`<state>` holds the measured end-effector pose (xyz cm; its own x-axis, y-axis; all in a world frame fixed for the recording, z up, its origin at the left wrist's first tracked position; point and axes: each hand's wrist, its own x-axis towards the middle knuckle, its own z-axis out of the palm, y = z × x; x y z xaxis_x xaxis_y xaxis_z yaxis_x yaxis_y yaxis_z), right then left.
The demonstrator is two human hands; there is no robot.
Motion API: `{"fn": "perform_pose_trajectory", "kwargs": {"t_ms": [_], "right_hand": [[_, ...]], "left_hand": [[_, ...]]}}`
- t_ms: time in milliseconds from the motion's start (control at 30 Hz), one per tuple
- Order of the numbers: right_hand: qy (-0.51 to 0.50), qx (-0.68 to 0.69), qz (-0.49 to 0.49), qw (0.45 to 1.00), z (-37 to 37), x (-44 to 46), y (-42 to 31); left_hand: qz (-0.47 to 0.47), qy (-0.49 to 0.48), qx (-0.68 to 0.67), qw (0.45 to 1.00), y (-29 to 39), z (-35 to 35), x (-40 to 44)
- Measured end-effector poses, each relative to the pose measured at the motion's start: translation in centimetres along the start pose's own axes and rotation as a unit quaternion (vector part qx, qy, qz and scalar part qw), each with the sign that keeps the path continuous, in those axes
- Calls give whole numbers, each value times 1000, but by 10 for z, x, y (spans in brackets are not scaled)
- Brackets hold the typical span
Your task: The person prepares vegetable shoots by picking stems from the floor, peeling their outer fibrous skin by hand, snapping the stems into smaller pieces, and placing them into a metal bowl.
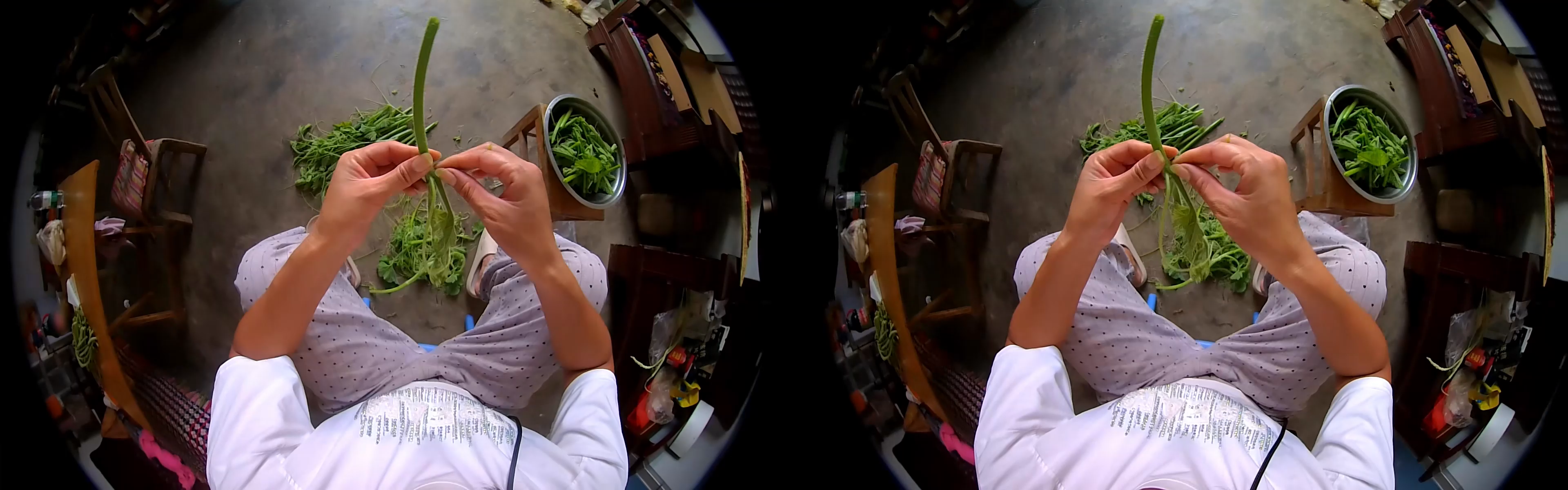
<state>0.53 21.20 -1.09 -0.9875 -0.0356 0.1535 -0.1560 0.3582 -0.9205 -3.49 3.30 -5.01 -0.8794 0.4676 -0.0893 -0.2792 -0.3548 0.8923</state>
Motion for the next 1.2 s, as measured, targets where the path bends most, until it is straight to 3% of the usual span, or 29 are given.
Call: {"fn": "perform_pose_trajectory", "kwargs": {"t_ms": [167,600,867,1200], "right_hand": [[-6,-58,-49,997,0,3,-3],[-44,-95,-31,994,0,4,-7],[8,-174,-59,983,13,-1,-5],[19,-137,-32,990,6,5,-10]], "left_hand": [[-10,10,-8,1000,-2,0,0],[-13,43,50,998,-3,3,-3],[-27,50,50,997,-4,4,-5],[-39,31,60,997,0,0,-3]]}}
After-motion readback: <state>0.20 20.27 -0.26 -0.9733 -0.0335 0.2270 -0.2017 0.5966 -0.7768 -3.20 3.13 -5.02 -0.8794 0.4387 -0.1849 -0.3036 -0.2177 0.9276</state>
